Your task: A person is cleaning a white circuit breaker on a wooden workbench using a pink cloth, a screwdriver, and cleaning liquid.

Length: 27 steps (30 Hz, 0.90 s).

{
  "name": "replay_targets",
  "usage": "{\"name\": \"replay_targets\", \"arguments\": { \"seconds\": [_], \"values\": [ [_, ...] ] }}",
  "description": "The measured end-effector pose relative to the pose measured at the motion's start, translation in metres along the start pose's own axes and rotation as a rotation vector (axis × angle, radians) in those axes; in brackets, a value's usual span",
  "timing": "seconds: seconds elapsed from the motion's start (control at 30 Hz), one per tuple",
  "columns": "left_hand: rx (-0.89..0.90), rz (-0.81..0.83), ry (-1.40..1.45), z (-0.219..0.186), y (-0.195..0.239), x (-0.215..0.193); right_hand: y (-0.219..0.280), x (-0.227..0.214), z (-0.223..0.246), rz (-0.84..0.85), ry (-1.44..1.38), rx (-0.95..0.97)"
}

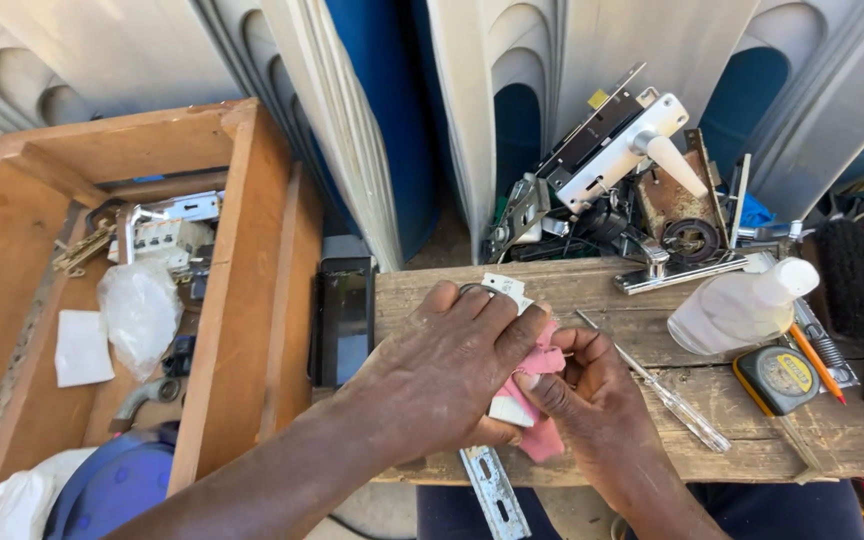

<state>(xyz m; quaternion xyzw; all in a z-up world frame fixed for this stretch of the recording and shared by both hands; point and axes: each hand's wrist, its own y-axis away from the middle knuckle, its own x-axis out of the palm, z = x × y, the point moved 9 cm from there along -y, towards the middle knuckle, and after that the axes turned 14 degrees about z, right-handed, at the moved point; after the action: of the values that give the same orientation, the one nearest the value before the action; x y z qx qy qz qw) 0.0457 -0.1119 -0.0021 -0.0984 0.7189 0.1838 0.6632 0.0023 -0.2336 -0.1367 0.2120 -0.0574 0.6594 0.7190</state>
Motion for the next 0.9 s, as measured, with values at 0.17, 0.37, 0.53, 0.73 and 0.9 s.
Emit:
{"name": "replay_targets", "arguments": {
  "seconds": [0.17, 0.37, 0.53, 0.73, 0.9],
  "values": [
    [0.004, -0.037, -0.007, -0.013, 0.004, 0.001, 0.015, 0.039, 0.041, 0.18, 0.139, 0.145],
    [0.09, 0.13, 0.096, -0.017, -0.005, 0.01, 0.026, 0.035, 0.028, 0.197, 0.039, 0.278],
    [0.112, 0.156, 0.087, -0.012, 0.007, 0.012, 0.029, 0.05, 0.026, 0.213, 0.147, 0.275],
    [0.054, 0.2, 0.142, -0.001, 0.014, 0.017, 0.024, 0.049, 0.001, 0.152, 0.048, 0.326],
    [0.092, 0.184, 0.197, 0.0, 0.018, 0.019, 0.025, 0.029, -0.025, 0.03, 0.023, 0.355]
  ]
}}
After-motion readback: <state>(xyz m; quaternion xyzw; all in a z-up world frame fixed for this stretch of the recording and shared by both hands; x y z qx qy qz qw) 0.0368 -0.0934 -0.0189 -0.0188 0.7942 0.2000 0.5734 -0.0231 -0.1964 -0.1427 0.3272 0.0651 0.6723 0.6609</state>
